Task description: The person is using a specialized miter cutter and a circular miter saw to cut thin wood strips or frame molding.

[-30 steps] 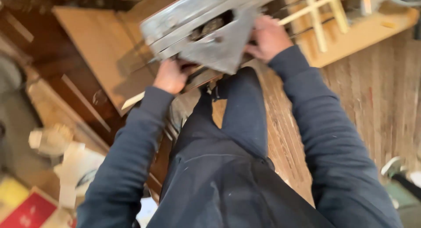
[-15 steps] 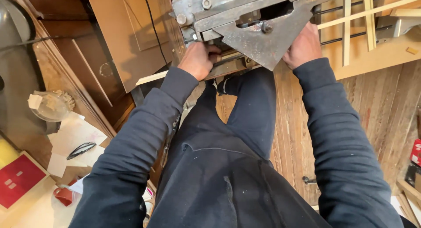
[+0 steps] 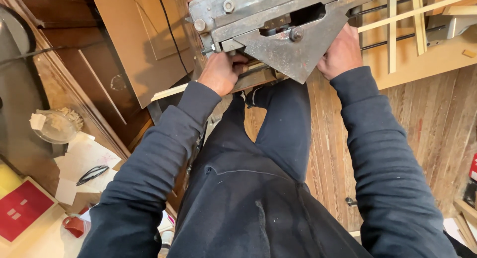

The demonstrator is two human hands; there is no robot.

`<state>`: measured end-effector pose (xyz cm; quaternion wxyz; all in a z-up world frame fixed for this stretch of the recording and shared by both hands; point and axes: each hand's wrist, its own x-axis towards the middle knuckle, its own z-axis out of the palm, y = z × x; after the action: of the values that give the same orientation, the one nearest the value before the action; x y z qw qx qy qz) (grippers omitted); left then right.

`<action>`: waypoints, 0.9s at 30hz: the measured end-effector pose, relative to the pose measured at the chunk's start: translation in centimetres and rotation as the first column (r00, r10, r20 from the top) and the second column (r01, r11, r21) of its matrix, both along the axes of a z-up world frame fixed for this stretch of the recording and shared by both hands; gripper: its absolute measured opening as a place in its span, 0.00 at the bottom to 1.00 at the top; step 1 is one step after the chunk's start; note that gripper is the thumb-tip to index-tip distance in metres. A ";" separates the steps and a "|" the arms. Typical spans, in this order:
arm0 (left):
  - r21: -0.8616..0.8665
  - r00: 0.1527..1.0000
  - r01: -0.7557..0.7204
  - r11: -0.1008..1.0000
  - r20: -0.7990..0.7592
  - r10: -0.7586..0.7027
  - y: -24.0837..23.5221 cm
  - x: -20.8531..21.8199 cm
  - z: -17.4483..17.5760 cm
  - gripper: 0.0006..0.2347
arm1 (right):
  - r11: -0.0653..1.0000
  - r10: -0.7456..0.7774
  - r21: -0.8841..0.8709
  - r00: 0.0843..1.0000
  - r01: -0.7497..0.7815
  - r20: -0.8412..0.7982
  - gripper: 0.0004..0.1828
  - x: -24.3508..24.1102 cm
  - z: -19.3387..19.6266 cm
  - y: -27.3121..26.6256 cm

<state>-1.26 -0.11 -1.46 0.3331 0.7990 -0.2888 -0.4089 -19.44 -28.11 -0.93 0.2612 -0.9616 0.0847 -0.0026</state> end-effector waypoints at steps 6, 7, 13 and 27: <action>-0.044 1.000 -0.012 0.999 -0.013 0.011 -0.1 -0.1 0.2 0.09 | 1.000 -0.015 0.021 1.000 0.016 -0.012 0.13 0.0 -0.1 0.0; -0.070 0.999 -0.032 0.997 -0.020 0.031 -0.2 -0.2 0.3 0.09 | 1.000 -0.020 0.022 1.000 0.020 -0.018 0.13 0.0 -0.2 -0.1; -0.096 0.998 -0.051 0.994 -0.048 0.047 -0.7 -0.5 0.2 0.08 | 0.999 -0.013 0.044 1.000 0.012 0.013 0.15 0.0 -0.1 -0.1; -0.059 0.998 -0.057 0.997 -0.004 0.057 -1.1 -0.6 -0.5 0.08 | 0.998 -0.035 0.057 0.999 0.033 0.031 0.14 0.3 0.1 0.3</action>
<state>-1.83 -1.17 -2.00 0.3683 0.7964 -0.2774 -0.3914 -19.13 -27.80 -0.79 0.2894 -0.9521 0.0969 -0.0200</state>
